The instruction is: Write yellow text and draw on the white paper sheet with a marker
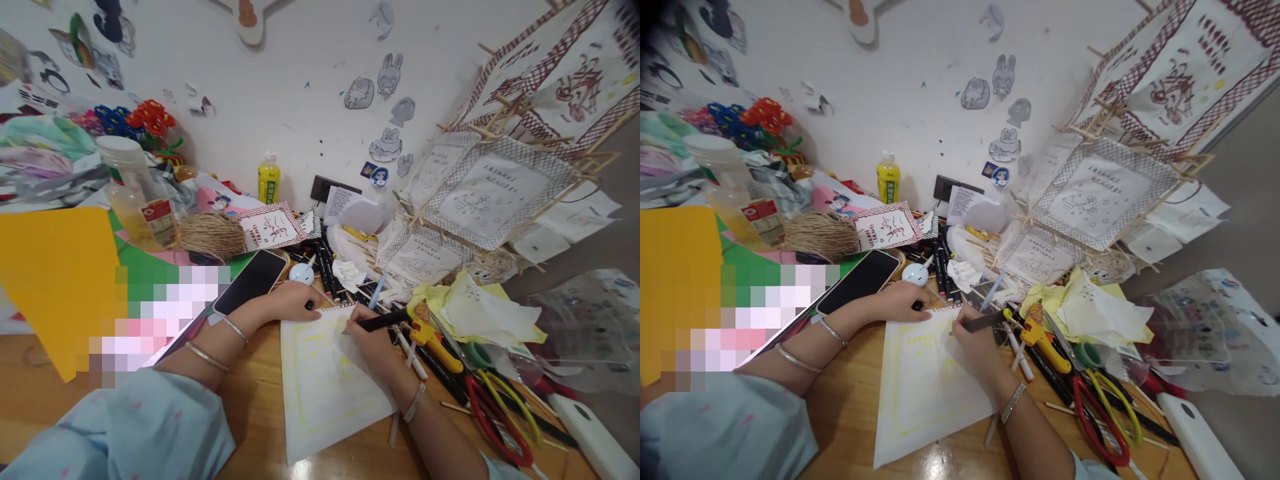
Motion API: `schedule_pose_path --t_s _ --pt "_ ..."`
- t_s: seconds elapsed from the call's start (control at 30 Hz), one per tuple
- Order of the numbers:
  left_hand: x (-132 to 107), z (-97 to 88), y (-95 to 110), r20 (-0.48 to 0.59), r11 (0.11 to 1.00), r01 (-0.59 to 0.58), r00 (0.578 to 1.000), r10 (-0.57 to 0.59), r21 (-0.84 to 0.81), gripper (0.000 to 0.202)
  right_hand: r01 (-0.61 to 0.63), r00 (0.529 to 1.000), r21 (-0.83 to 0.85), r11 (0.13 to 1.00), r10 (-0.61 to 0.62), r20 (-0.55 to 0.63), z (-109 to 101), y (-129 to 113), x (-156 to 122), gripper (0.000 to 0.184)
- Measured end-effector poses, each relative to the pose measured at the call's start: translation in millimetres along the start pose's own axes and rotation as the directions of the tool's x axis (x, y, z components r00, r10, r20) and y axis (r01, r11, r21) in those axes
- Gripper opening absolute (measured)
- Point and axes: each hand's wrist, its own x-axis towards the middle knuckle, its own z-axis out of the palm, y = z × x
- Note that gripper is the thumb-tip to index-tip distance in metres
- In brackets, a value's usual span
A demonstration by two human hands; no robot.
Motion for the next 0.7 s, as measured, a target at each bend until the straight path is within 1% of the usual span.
schedule_pose_path --t_s 0.1,0.17,0.23,0.33,0.4,0.47,0.53,0.6,0.63,0.7 --pt "0 1.2 -3 0.004 0.998 -0.009 1.0 0.009 -0.056 0.023 -0.012 0.99 0.058 0.998 0.02 -0.137 -13 -3 3 0.02" --pt "1 2.6 -8 -0.005 0.993 -0.025 1.0 0.025 -0.112 0.022 0.018 0.973 0.107 0.994 0.007 -0.229 -24 -6 5 0.022" --pt "2 3.3 -12 -0.027 0.981 -0.058 0.998 0.054 -0.183 0.02 0.05 0.964 0.087 0.995 -0.025 -0.264 -34 -8 8 0.023" --pt "3 1.3 -15 -0.084 0.95 -0.12 0.991 0.099 -0.288 0.019 0.057 0.97 -0.05 0.997 -0.067 -0.235 -43 -3 12 0.027" --pt "2 -1.7 -15 -0.132 0.932 -0.141 0.986 0.102 -0.334 0.019 0.081 0.977 -0.071 0.994 -0.094 -0.194 -44 0 14 0.029" --pt "1 -5.0 -14 -0.182 0.923 -0.136 0.981 0.074 -0.359 0.021 0.101 0.985 -0.017 0.995 -0.102 -0.136 -43 1 14 0.03" --pt "0 -8.4 -14 -0.226 0.922 -0.114 0.974 0.03 -0.371 0.023 0.085 0.994 0.047 0.995 -0.081 -0.072 -41 0 13 0.028" --pt "-1 -12.0 -14 -0.256 0.923 -0.088 0.967 -0.012 -0.375 0.024 0.063 0.998 0.102 0.993 -0.06 -0.032 -40 -1 13 0.024" --pt "-1 -14.1 -15 -0.26 0.923 -0.076 0.965 -0.026 -0.376 0.025 0.06 0.998 0.126 0.99 -0.057 -0.03 -41 0 14 0.023" --pt "-3 -18.6 -17 -0.246 0.925 -0.058 0.969 -0.04 -0.376 0.027 0.071 0.995 0.172 0.983 -0.058 -0.079 -42 2 18 0.023"
